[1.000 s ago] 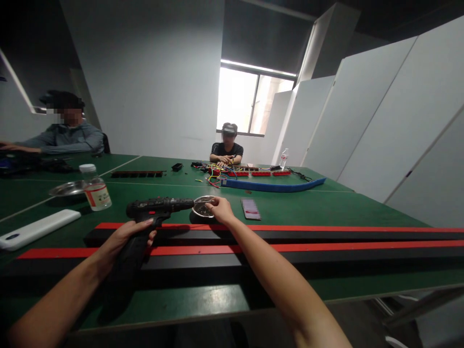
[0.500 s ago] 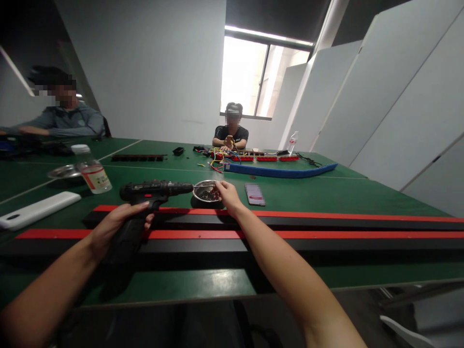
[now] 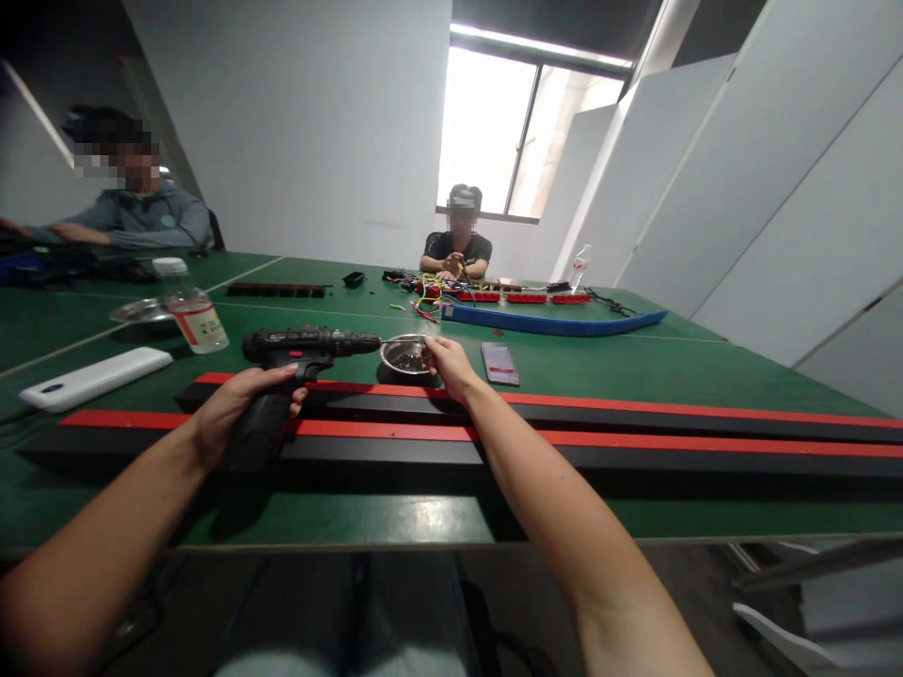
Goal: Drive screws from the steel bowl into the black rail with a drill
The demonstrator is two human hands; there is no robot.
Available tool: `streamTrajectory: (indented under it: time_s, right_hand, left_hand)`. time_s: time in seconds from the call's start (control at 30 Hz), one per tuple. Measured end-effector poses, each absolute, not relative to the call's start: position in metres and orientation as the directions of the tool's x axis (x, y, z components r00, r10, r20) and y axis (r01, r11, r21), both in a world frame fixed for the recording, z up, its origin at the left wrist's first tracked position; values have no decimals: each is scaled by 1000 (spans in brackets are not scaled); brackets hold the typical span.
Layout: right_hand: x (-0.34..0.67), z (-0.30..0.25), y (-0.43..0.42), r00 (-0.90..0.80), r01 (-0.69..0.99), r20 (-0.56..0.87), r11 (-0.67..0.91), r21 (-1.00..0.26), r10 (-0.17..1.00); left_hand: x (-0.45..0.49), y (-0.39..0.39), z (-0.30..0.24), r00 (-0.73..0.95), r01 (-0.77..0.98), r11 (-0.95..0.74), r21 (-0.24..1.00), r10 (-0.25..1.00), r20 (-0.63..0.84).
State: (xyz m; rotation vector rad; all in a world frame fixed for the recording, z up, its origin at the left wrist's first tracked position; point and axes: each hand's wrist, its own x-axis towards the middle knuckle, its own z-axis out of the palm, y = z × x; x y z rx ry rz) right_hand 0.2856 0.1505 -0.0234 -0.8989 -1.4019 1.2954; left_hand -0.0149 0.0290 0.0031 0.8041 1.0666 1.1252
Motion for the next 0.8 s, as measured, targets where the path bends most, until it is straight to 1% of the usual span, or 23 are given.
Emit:
streamTrajectory:
  time_s: [0.1, 0.3, 0.47, 0.53, 0.67, 0.8]
  right_hand:
    - [285, -23, 148, -243, -113, 192, 169, -979, 951]
    - [283, -21, 145, -267, -42, 188, 183, -982, 945]
    - [285, -23, 147, -257, -58, 193, 185, -981, 947]
    - [285, -24, 148, -254, -54, 191, 184, -982, 948]
    - [285, -26, 149, -259, -18, 217, 220, -975, 941]
    - [285, -25, 148, -230, 40, 219, 234, -971, 948]
  left_hand:
    - [-15, 29, 3, 74, -301, 289, 909, 957, -280]
    - [-15, 28, 2, 80, -297, 294, 909, 956, -284]
    - [-12, 25, 6, 55, -321, 304, 897, 952, -302]
    - [-12, 24, 7, 69, -323, 315, 893, 948, -310]
    - [-13, 25, 5, 105, -300, 298, 906, 954, -280]
    - [-13, 25, 6, 103, -270, 286, 919, 958, -268]
